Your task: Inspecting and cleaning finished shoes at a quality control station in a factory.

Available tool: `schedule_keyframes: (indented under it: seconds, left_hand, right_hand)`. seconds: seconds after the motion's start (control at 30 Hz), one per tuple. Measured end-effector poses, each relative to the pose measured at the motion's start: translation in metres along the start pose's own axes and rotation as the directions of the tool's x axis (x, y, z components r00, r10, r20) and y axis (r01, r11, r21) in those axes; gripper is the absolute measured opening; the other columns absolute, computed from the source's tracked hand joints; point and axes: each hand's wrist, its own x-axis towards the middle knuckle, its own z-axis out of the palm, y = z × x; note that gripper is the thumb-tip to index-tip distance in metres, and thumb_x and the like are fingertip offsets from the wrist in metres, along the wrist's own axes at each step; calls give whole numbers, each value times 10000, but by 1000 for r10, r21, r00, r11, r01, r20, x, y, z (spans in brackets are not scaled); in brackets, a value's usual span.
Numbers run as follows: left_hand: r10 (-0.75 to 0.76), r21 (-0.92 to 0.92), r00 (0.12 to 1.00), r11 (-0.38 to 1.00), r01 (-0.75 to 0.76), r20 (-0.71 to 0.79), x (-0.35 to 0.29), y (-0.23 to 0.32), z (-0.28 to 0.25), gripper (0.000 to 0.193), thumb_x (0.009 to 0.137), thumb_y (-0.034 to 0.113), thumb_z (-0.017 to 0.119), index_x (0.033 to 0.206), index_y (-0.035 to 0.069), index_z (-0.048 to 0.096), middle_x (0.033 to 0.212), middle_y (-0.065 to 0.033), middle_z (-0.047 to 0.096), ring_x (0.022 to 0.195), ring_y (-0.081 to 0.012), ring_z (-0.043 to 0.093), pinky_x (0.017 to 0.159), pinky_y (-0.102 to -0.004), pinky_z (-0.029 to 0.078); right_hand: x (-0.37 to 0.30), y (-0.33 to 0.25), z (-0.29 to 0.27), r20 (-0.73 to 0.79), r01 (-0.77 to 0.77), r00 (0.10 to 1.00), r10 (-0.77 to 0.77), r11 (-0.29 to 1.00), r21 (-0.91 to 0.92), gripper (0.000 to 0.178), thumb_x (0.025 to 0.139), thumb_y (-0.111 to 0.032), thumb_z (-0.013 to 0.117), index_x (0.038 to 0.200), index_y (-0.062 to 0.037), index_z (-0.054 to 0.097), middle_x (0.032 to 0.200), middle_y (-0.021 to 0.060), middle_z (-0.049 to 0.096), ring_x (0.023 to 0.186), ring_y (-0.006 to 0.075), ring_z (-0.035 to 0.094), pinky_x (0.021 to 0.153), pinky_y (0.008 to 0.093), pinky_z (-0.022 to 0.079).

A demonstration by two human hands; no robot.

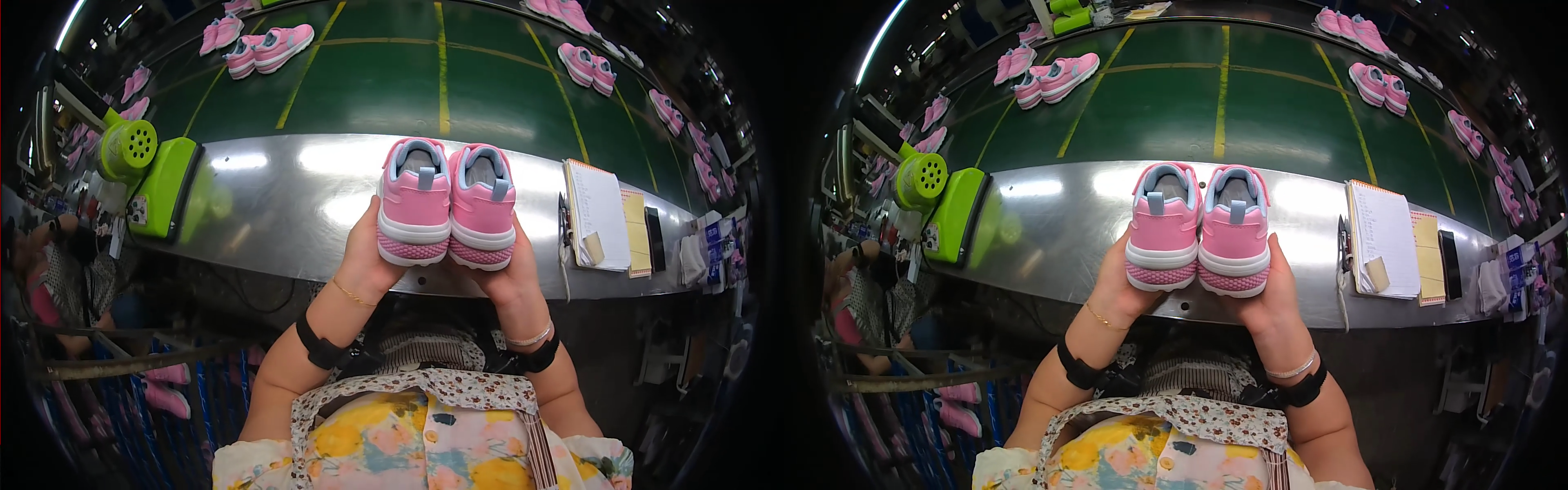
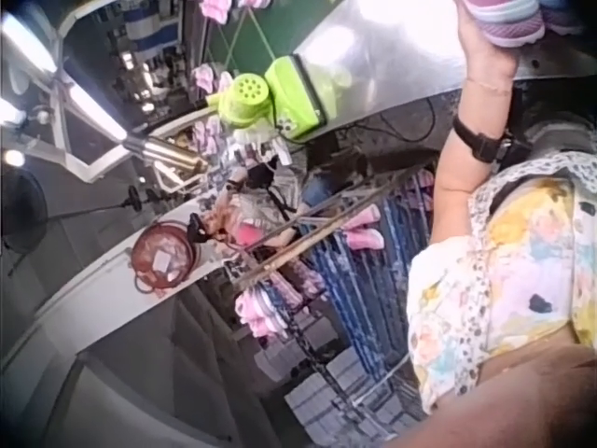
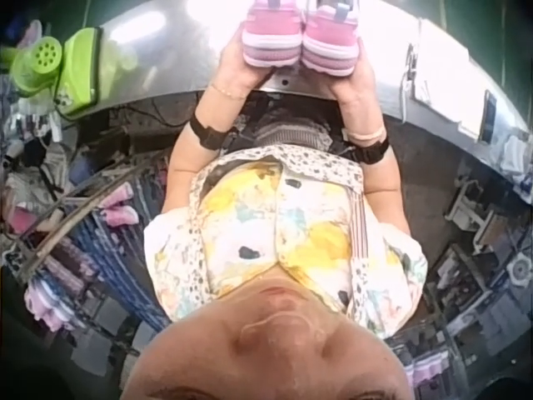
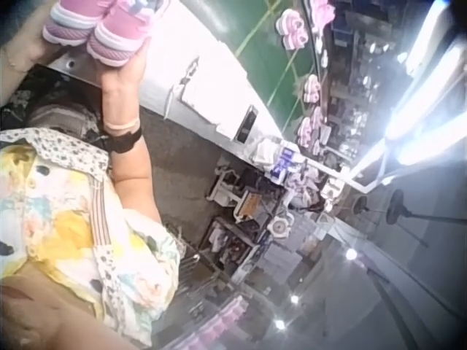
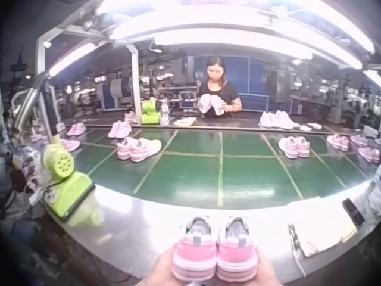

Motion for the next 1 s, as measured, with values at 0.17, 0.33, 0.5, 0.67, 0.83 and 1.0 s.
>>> schedule_keyframes:
  seconds: [0.17, 0.33, 0.5, 0.67, 0.83, 1.0]
  left_hand:
    - [16, -52, 1000, 999, -16, 2, 0, -2, -2, 361, 971, 304, 373, 1208, 58, 489, 1179, -110, 560, 1067, -251, 556, 938, -414, 451]
    - [-43, -19, 999, 999, 43, -18, 2, -2, -5, 427, 966, 370, 368, 1232, 58, 487, 1208, -114, 550, 1095, -259, 541, 950, -420, 441]
    - [-64, -26, 998, 998, 64, 6, 2, -2, -4, 448, 963, 395, 367, 1237, 62, 489, 1218, -114, 546, 1105, -260, 536, 955, -420, 436]
    - [-67, -23, 998, 997, 67, 19, 1, -1, -5, 455, 957, 410, 380, 1240, 71, 490, 1218, -108, 547, 1105, -253, 535, 943, -411, 444]
    - [-61, -133, 974, 987, 92, 218, 2, 6, -19, 461, 986, 359, 303, 1319, 52, 388, 1289, -169, 456, 1185, -310, 471, 978, -443, 428]
    - [26, -306, 938, 948, 86, 346, -9, 13, -18, 638, 937, 391, 428, 1396, -13, 246, 1376, -261, 340, 1243, -352, 423, 1016, -455, 401]
  right_hand:
    - [-2, -1, 2, 16, -26, 1000, 26, 1000, 1, 453, 965, -380, 378, 1274, -56, 445, 1244, 161, 511, 1106, 318, 529, 887, 509, 472]
    - [0, -2, -1, 12, -25, 1000, 25, 1000, 6, 471, 965, -388, 370, 1288, -50, 430, 1258, 171, 496, 1116, 329, 520, 909, 516, 458]
    - [-2, -1, 0, 26, -35, 999, 35, 999, 2, 472, 965, -389, 372, 1289, -50, 429, 1262, 174, 493, 1116, 331, 520, 910, 513, 459]
    - [-4, 0, 6, 27, -19, 999, 19, 1000, 5, 439, 970, -366, 374, 1274, -57, 441, 1242, 160, 513, 1101, 315, 535, 889, 502, 476]
    - [-3, 0, 1, 47, -12, 999, 9, 998, 61, 415, 969, -354, 378, 1234, -47, 466, 1154, 168, 566, 1021, 316, 585, 844, 486, 504]
    - [2, -6, -18, -49, 50, 997, -51, 998, -25, 450, 971, -373, 345, 1219, -20, 473, 1121, 220, 568, 991, 343, 596, 825, 487, 510]
